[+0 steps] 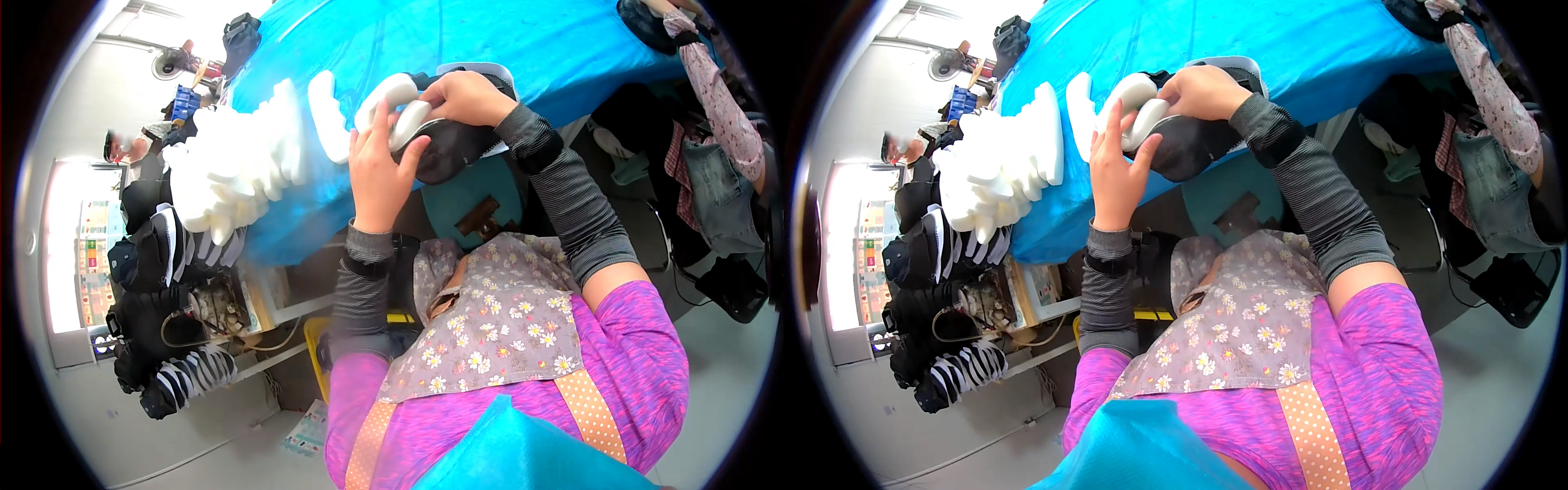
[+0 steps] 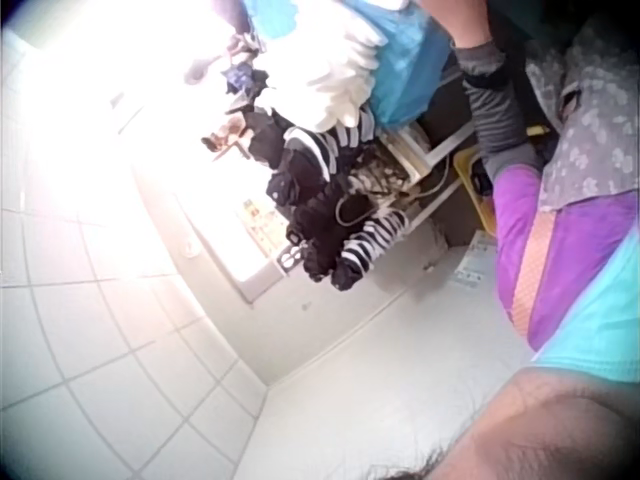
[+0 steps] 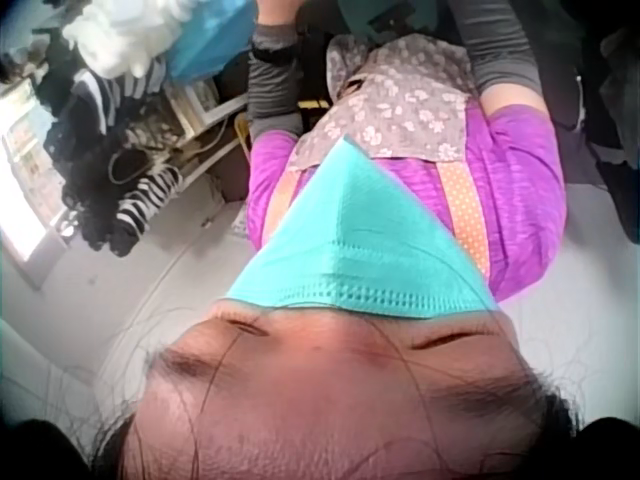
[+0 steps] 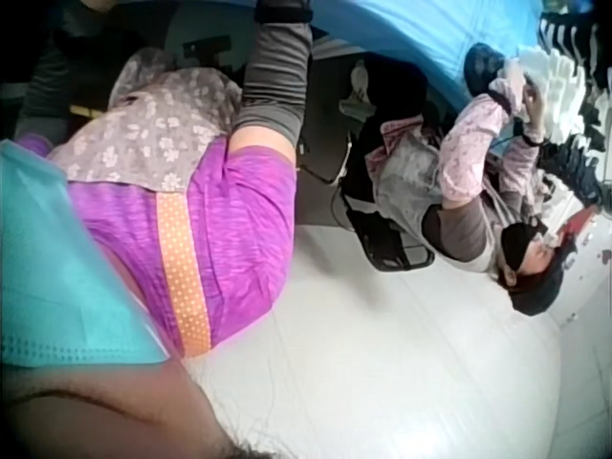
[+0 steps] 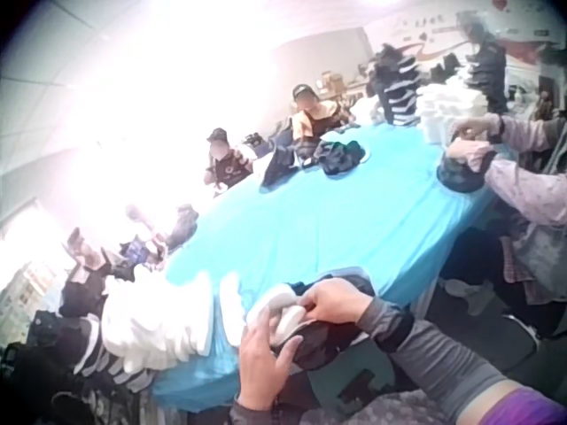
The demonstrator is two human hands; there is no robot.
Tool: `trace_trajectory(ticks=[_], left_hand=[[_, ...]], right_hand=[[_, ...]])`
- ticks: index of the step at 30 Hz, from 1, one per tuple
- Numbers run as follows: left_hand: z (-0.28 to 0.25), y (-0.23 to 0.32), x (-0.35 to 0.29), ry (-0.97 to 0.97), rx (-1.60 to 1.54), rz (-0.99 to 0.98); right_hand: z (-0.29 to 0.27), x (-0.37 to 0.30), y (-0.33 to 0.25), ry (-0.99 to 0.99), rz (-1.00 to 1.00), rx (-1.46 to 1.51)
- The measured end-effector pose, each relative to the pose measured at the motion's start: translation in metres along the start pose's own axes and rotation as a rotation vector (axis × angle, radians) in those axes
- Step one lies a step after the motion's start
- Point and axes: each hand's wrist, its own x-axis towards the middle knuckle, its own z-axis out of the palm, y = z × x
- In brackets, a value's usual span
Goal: The person manipulates a shoe upper by hand, turning it over and checking the interior, then takes a foam insert and pushes it into the shoe upper.
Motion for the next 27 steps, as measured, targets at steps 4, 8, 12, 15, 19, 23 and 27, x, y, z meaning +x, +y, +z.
trace_trajectory(ticks=[4,8,12,15,19,23,27], left_hand=[[0.006,-0.014,0.004,-0.094,-0.003,-0.147],[0.009,-0.018,0.001,-0.067,-0.120,-0.156],[0.009,-0.020,-0.001,-0.055,-0.133,-0.137],[0.010,-0.023,-0.003,-0.061,-0.098,-0.150],[0.009,-0.022,-0.005,-0.080,-0.058,-0.156],[-0.002,0.009,0.003,-0.152,0.234,-0.075],[-0.008,0.036,0.014,-0.134,0.238,0.070]], right_hand=[[0.001,0.003,0.013,-0.029,-0.008,0.092],[-0.001,0.001,0.021,-0.111,-0.043,0.276],[-0.008,-0.003,0.023,-0.199,-0.089,0.319],[-0.006,-0.003,0.026,-0.194,-0.097,0.298],[0.000,-0.003,0.027,-0.168,-0.105,0.323],[0.003,-0.003,0.033,-0.115,-0.122,0.434],[0.004,-0.005,0.032,-0.106,-0.098,0.415]])
